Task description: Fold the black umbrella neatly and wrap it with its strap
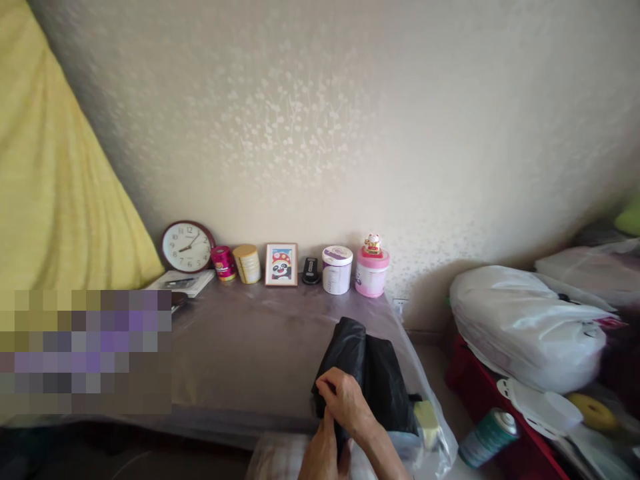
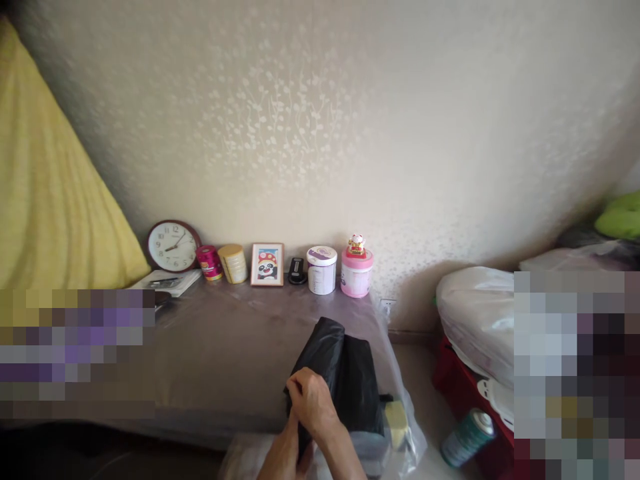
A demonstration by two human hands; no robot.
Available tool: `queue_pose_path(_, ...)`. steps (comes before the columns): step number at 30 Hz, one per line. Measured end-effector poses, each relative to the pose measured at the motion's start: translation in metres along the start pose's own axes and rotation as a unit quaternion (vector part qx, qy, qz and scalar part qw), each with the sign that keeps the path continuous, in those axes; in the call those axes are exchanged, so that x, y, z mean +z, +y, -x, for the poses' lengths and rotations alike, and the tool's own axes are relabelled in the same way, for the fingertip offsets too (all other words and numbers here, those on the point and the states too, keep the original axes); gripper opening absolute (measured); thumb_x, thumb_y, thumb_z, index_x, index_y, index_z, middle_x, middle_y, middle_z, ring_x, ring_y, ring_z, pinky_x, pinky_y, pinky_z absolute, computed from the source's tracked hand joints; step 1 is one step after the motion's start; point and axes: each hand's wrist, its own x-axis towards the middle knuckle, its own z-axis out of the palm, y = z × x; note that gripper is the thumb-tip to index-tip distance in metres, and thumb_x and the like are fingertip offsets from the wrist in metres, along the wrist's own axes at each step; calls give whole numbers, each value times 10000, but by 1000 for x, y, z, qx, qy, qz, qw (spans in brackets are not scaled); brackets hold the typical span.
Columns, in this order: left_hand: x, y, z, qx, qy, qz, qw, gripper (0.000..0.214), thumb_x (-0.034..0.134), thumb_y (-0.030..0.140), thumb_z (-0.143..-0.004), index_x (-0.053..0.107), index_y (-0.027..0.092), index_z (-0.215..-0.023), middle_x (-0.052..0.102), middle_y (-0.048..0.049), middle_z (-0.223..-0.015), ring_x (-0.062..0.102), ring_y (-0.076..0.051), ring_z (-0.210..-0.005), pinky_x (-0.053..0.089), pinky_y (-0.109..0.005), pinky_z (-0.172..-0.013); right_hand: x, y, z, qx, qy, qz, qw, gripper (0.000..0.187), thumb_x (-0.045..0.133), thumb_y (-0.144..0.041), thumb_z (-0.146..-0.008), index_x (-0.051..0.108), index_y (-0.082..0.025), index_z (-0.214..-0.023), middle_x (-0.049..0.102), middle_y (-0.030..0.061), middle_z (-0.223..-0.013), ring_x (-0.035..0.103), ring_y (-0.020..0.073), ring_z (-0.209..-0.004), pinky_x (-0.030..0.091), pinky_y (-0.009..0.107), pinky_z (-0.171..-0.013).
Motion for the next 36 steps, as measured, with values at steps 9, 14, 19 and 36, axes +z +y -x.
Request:
queue_pose_path(9,10,-6,-3,2,30,1,1000,631,441,214,-778,292,56,-1371,500,-191,-1294,566,-259,-1084,437,-322,-912,-3,1,3,-48,-12,-8,999,227,462,-165,-849,652,-167,-724,649,29,-750,598,131,-700,431,218,-646)
queue_pose_path(14,8,-4,-3,20,12,-52,998,679,433,177,-755,248,9,-1387,440,-218,-1346,587,-260,-1049,433,-322,-911,-11,15,10,-122,59,33,990,215,435,-158,-873,646,-181,-843,657,57,-902,599,161,-853,460,280,-793)
queue_pose_path(19,4,0,2,22,25,-80,996,729,435,156,-758,160,107,-1431,418,-153,-1384,574,-244,-1084,427,-292,-908,-12,42,6,-146,102,126,976,213,462,-131,-850,656,-180,-924,639,88,-1089,534,222,-1090,408,402,-952)
queue_pose_path(36,-4,10,6,-2,-14,-75,997,706,367,169,-823,25,109,-1438,456,-142,-1359,542,-209,-1132,385,-274,-941,-21,80,-68,-109,115,229,960,260,448,-205,-878,620,-213,-1073,609,57,-1200,470,209,-1204,295,441,-1035)
